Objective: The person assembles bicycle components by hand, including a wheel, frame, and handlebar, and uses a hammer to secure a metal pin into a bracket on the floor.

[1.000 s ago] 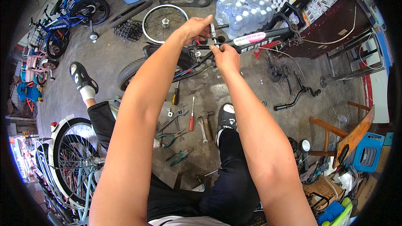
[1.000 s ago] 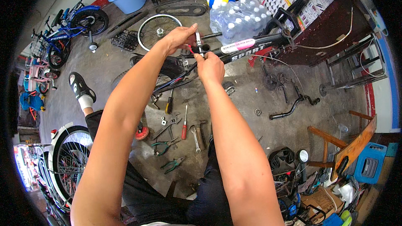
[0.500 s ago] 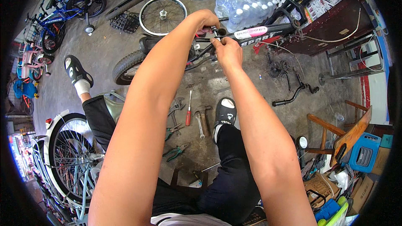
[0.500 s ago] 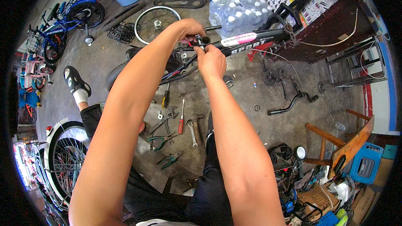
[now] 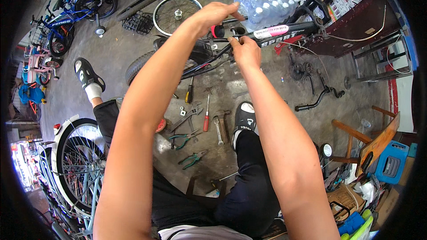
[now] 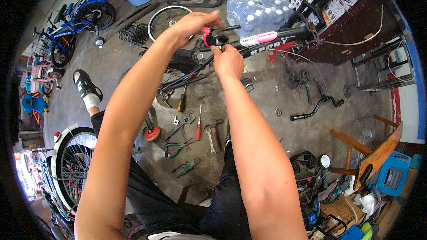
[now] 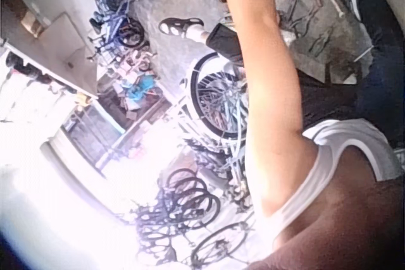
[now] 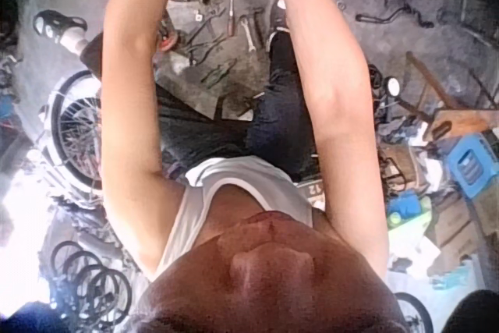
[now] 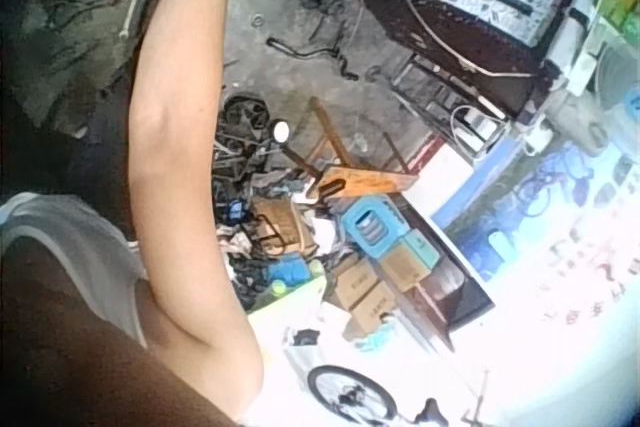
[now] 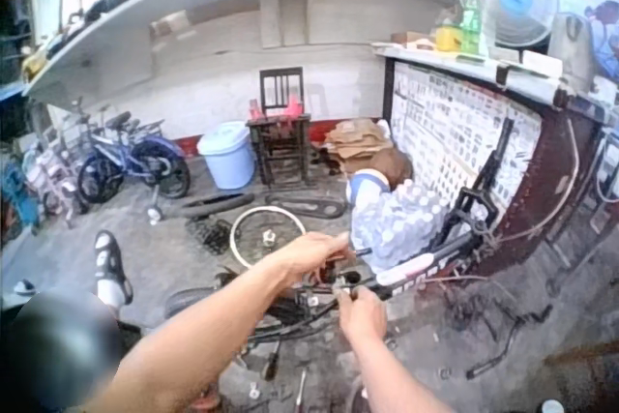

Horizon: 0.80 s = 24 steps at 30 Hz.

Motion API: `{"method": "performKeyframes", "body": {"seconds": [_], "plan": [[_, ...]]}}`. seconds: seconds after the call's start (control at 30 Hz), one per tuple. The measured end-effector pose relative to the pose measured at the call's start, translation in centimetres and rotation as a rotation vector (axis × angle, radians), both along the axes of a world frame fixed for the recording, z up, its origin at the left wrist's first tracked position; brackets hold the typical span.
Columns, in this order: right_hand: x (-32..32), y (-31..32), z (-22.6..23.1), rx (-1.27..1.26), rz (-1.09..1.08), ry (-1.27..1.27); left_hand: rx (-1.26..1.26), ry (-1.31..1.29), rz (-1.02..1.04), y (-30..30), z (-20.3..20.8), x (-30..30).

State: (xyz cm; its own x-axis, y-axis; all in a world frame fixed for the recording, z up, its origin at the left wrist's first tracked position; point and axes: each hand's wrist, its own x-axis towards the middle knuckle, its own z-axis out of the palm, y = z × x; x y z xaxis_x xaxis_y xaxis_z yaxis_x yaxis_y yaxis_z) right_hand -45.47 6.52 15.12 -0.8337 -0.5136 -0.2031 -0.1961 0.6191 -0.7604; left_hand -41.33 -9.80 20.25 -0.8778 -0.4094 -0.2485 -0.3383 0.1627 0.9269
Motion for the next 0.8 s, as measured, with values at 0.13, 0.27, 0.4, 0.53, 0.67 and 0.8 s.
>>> {"method": "performKeyframes", "body": {"seconds": [0.13, 0.27, 0.4, 0.53, 0.67, 0.8], "plan": [[-0.4, 0.5, -0.1, 0.038, 0.037, 0.012, 0.056, -0.121, 0.045, -1.1, -4.1, -2.7], [-0.9, 0.6, -0.3, 0.04, 0.032, -0.003, 0.026, -0.3, 0.162, -1.5, -6.8, -1.8], [-1.1, 0.6, -0.5, 0.026, 0.021, -0.011, -0.1, -0.248, 0.107, -2.9, -3.7, 1.1], [-0.9, 0.4, -0.6, 0.024, 0.019, -0.009, 0.021, 0.01, -0.026, -2.1, -0.4, 2.1], [-0.3, 0.1, -0.1, 0.034, 0.038, -0.014, 0.071, 0.036, 0.007, -1.2, -2.7, -0.6], [-0.5, 0.1, -0.4, 0.038, 0.049, 0.01, 0.177, -0.132, 0.154, -2.4, -8.2, -2.5]]}}
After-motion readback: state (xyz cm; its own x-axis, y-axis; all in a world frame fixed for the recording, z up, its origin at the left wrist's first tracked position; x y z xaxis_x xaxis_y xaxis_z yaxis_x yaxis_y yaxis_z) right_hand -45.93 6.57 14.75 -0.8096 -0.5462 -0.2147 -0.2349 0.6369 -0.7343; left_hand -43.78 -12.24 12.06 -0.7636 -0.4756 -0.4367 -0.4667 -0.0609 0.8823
